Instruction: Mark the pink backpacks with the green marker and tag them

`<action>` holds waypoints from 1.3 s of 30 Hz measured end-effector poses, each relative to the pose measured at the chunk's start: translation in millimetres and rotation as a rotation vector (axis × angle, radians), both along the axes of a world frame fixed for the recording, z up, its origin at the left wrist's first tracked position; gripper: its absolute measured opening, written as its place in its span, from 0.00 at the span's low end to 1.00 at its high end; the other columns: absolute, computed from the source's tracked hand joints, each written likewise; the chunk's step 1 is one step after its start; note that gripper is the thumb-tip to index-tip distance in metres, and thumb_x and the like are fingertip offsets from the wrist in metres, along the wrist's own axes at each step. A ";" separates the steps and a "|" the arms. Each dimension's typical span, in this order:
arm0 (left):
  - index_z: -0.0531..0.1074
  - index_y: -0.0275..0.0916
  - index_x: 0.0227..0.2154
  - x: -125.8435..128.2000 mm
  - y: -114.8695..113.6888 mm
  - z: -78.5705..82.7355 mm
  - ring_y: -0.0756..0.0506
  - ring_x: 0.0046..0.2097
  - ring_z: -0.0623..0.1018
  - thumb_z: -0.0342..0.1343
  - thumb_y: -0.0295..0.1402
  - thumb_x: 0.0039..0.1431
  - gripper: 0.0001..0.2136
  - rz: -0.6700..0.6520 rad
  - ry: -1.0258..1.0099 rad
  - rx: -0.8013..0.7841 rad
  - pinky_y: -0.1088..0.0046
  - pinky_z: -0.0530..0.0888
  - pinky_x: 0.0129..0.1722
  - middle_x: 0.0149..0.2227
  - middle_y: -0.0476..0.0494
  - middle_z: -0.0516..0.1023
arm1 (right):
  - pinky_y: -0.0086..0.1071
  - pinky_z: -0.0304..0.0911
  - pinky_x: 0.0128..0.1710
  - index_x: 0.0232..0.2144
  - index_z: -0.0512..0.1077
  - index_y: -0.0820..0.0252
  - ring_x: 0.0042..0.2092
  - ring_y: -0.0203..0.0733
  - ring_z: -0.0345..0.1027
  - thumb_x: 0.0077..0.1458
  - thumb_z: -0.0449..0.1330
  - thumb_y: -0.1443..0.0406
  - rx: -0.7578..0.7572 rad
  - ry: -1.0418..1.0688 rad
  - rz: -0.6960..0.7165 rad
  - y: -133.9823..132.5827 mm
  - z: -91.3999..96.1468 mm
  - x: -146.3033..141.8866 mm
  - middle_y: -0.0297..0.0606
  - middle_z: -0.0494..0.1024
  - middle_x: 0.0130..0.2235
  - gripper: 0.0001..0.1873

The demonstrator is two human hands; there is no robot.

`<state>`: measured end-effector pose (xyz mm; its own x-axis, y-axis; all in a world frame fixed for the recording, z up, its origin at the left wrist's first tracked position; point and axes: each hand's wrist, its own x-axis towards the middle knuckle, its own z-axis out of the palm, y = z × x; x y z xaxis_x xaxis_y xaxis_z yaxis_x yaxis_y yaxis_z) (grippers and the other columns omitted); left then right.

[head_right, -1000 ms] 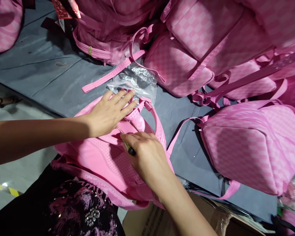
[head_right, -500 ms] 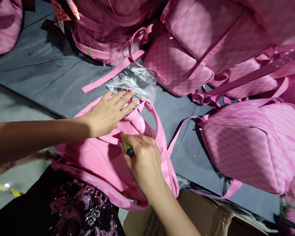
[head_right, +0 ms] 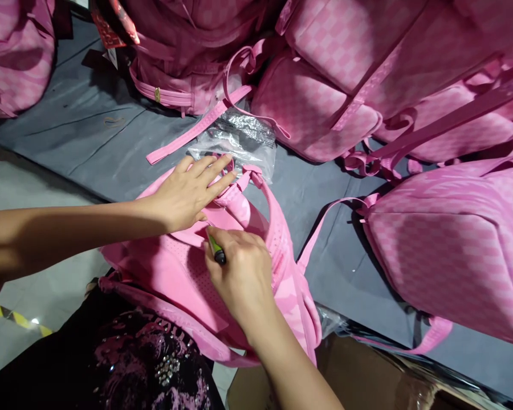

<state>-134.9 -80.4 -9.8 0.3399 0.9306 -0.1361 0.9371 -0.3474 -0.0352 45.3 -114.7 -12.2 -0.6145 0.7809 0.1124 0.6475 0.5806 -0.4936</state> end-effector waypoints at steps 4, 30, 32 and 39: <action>0.39 0.41 0.71 -16.6 -1.6 6.4 0.30 0.71 0.46 0.61 0.36 0.56 0.46 -0.056 -0.003 -0.046 0.50 0.53 0.65 0.73 0.34 0.34 | 0.45 0.72 0.44 0.45 0.78 0.61 0.41 0.48 0.78 0.58 0.62 0.66 -0.107 0.150 -0.050 -4.4 -6.8 2.6 0.40 0.84 0.42 0.12; 0.26 0.52 0.70 -49.7 -16.0 17.7 0.34 0.63 0.65 0.55 0.21 0.51 0.52 0.107 -0.096 -0.180 0.65 0.71 0.48 0.73 0.35 0.27 | 0.44 0.70 0.48 0.46 0.78 0.55 0.44 0.45 0.77 0.59 0.62 0.63 -0.138 0.387 -0.157 -19.3 -26.9 -20.2 0.38 0.83 0.44 0.12; 0.24 0.53 0.69 -49.6 -16.2 18.1 0.36 0.56 0.72 0.54 0.22 0.53 0.51 0.183 -0.101 -0.225 0.66 0.72 0.43 0.72 0.30 0.33 | 0.43 0.70 0.48 0.46 0.78 0.55 0.43 0.45 0.77 0.59 0.62 0.63 -0.138 0.388 -0.154 -18.3 -26.7 -20.6 0.38 0.83 0.44 0.12; 0.25 0.51 0.70 -43.5 -5.6 22.4 0.43 0.39 0.77 0.54 0.23 0.54 0.50 0.193 -0.037 -0.318 0.68 0.71 0.36 0.64 0.24 0.55 | 0.44 0.69 0.48 0.44 0.79 0.56 0.43 0.45 0.78 0.58 0.63 0.64 -0.117 0.427 -0.140 -13.9 -31.9 -37.2 0.37 0.84 0.43 0.11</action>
<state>-178.5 -86.0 12.6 0.1726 0.8910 -0.4200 0.9850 -0.1526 0.0809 8.1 -128.6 -44.2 -0.4202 0.8756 0.2380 0.4405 0.4262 -0.7901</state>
